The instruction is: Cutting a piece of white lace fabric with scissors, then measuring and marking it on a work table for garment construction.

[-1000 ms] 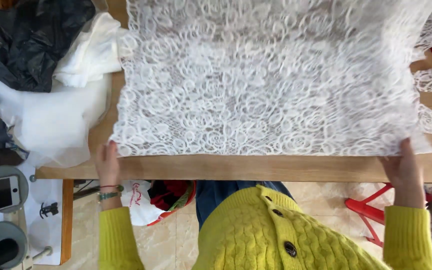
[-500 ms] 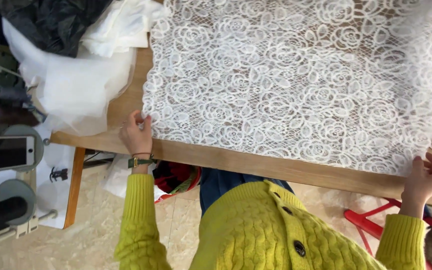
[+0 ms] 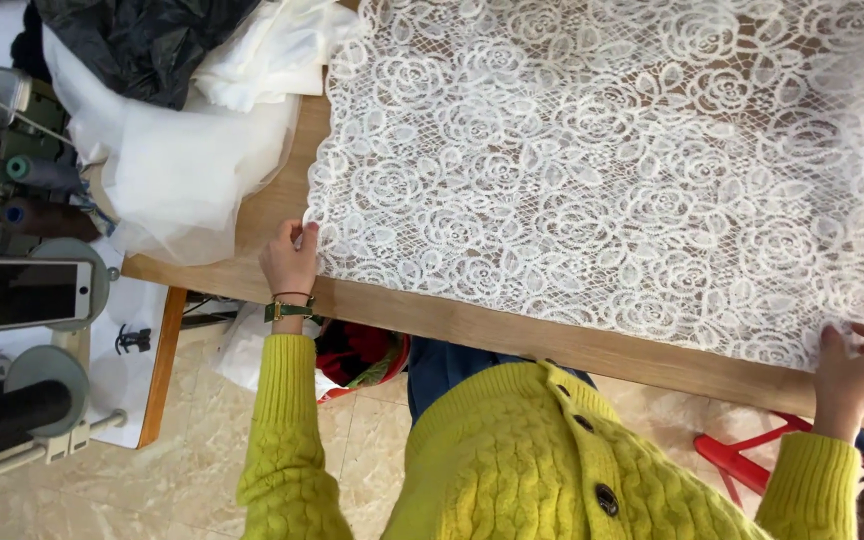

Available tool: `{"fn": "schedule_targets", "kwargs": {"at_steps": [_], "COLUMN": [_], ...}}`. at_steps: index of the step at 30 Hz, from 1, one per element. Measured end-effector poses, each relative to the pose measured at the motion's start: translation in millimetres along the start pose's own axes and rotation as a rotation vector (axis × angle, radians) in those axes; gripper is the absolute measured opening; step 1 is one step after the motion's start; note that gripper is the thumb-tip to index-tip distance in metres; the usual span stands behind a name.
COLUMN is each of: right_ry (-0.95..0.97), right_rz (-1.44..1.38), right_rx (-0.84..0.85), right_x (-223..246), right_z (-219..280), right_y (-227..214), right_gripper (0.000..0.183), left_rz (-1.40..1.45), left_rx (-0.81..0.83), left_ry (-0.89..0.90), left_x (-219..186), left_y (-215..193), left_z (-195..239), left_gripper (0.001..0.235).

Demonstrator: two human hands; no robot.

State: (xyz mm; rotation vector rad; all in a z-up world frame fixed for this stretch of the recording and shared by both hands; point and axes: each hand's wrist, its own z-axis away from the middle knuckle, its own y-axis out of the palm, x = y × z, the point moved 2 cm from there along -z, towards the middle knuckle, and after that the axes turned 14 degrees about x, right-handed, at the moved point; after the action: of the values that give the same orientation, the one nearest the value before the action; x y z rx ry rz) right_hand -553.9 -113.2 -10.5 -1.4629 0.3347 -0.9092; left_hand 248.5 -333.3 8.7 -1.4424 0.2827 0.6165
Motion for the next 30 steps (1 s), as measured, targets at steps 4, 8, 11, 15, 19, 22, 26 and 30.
{"fn": "schedule_targets", "kwargs": {"at_steps": [4,8,11,15,19,22,26,30], "right_ry": [-0.029,-0.135,-0.104,-0.193,-0.061,-0.054,-0.1,0.023], "right_rz": [0.029,0.103,-0.142,-0.126,-0.11,-0.026,-0.035,-0.077], "right_rx": [-0.06,-0.137,-0.141,-0.203,-0.098,-0.136,-0.085,0.081], "right_x": [-13,-29,7,-25,-51,-69,-88,-84], "right_z": [-11,-15,14,27,33,32,27,20], "right_y": [8,14,-21,-26,-11,-1,-1,-17], "right_gripper": [0.018,0.021,0.009,0.017,0.018,0.02,0.021,0.028], "left_rz": [-0.015,0.149,0.286,0.37,0.151,0.084,0.086,-0.129], "left_rx": [0.052,0.142,0.169,0.244,0.313,0.331,0.362,0.346], "left_ry": [-0.017,-0.134,-0.081,-0.186,-0.247,-0.28,-0.302,-0.34], "left_x": [-7,-12,-8,-13,-2,0,-5,5], "left_y": [-6,-20,-37,-49,-40,-40,-47,-41], "left_z": [2,7,11,27,37,45,50,51], "left_gripper": [0.031,0.029,0.022,0.019,0.028,0.03,0.029,0.029]}}
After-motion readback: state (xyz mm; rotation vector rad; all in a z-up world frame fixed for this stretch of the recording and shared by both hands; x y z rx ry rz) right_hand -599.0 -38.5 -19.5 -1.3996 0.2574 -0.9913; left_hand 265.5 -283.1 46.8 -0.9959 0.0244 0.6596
